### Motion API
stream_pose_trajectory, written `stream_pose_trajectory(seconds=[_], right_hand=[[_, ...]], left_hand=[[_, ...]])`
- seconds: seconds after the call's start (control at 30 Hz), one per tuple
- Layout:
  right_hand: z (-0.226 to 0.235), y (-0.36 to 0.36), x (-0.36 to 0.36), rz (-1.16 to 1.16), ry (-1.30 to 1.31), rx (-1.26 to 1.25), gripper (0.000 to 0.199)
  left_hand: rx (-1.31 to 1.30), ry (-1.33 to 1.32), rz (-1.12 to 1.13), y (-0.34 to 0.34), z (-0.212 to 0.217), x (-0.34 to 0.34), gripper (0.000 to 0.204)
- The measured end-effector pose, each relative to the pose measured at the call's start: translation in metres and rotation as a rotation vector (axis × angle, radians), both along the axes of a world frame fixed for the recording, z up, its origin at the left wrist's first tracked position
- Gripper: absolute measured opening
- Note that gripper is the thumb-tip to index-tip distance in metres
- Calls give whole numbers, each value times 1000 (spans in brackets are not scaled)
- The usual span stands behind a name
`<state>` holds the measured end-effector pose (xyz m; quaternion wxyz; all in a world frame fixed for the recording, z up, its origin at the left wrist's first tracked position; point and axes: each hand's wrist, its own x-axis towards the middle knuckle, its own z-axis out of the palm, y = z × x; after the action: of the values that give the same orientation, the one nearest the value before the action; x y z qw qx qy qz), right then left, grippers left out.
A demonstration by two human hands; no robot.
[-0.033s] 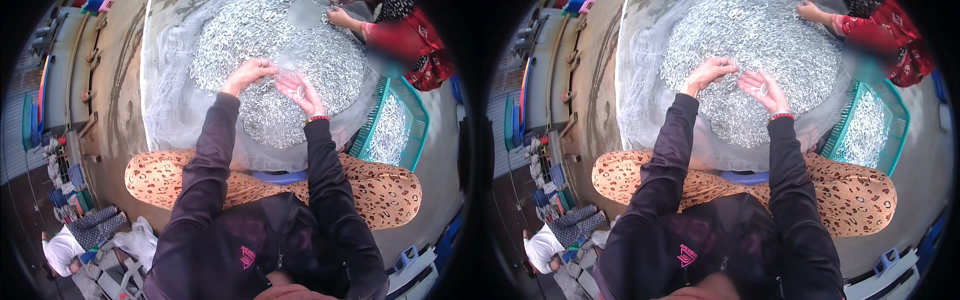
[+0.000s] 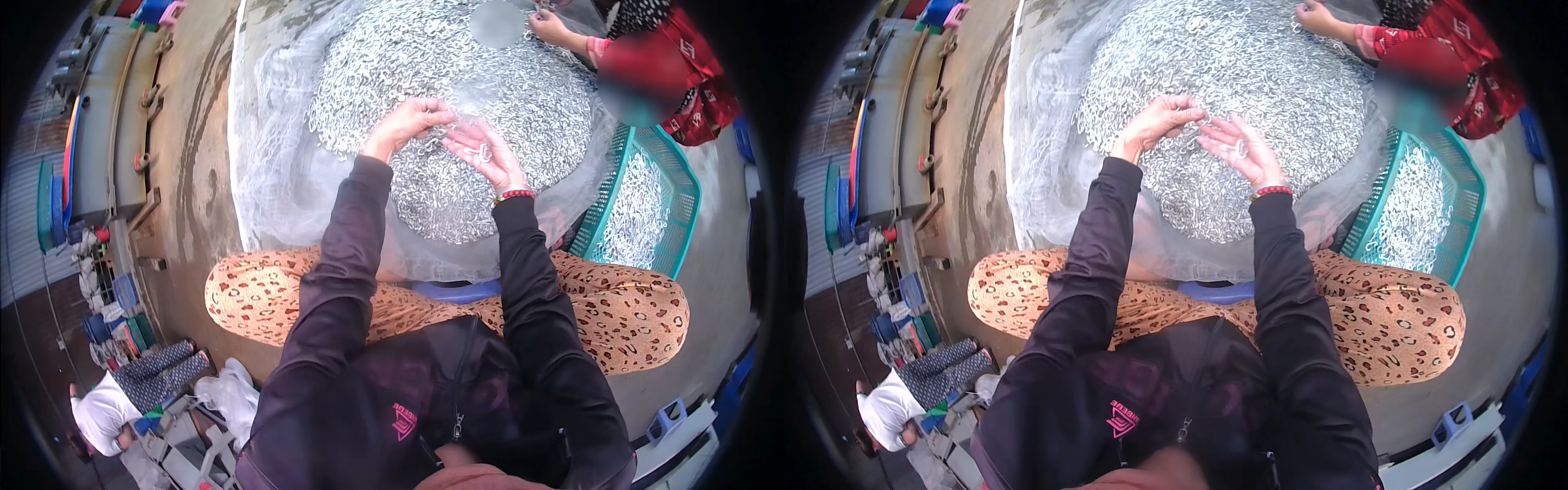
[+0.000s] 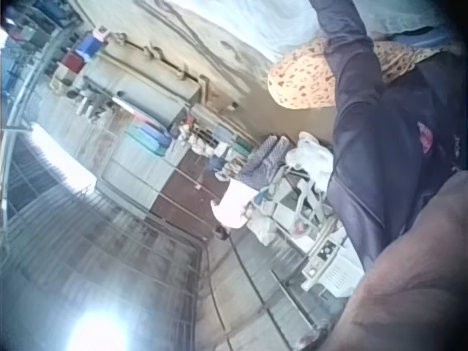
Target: The person sits cross-legged and sorts small silver metal pieces by hand from a large pile on a plastic sheet, placing selected pieces into a green basket. Other workers are visible nearby performing similar sorting tasks.
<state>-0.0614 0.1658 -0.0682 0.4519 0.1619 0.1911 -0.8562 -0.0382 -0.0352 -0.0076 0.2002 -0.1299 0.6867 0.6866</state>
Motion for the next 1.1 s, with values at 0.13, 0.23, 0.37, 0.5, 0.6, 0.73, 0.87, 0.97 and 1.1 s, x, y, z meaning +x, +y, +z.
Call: stream_pose_trajectory(seconds=[0.13,0.23,0.37,0.5,0.6,0.73,0.87,0.97,1.1], right_hand=[[3,-7,0,-35,139,169,38],[7,4,-2,-4,277,320,26],[8,17,5,-10,457,356,33],[3,5,-4,-39,401,322,26],[2,-3,-12,34,336,216,23],[7,-14,-8,-129,432,183,19],[12,-15,-14,-198,298,235,22],[16,-5,-19,-168,180,135,32],[24,3,-23,-85,196,90,38]], left_hand=[[-92,106,38,14,-2,-1,14],[-174,349,87,15,-22,-7,16],[-484,482,156,17,-39,-7,24],[-541,548,51,22,-22,-4,21],[-594,394,51,25,-4,-5,19],[-537,374,157,34,-11,6,19],[-283,439,377,40,-37,8,19],[191,250,482,32,-41,10,16],[639,138,492,18,-23,18,18]])
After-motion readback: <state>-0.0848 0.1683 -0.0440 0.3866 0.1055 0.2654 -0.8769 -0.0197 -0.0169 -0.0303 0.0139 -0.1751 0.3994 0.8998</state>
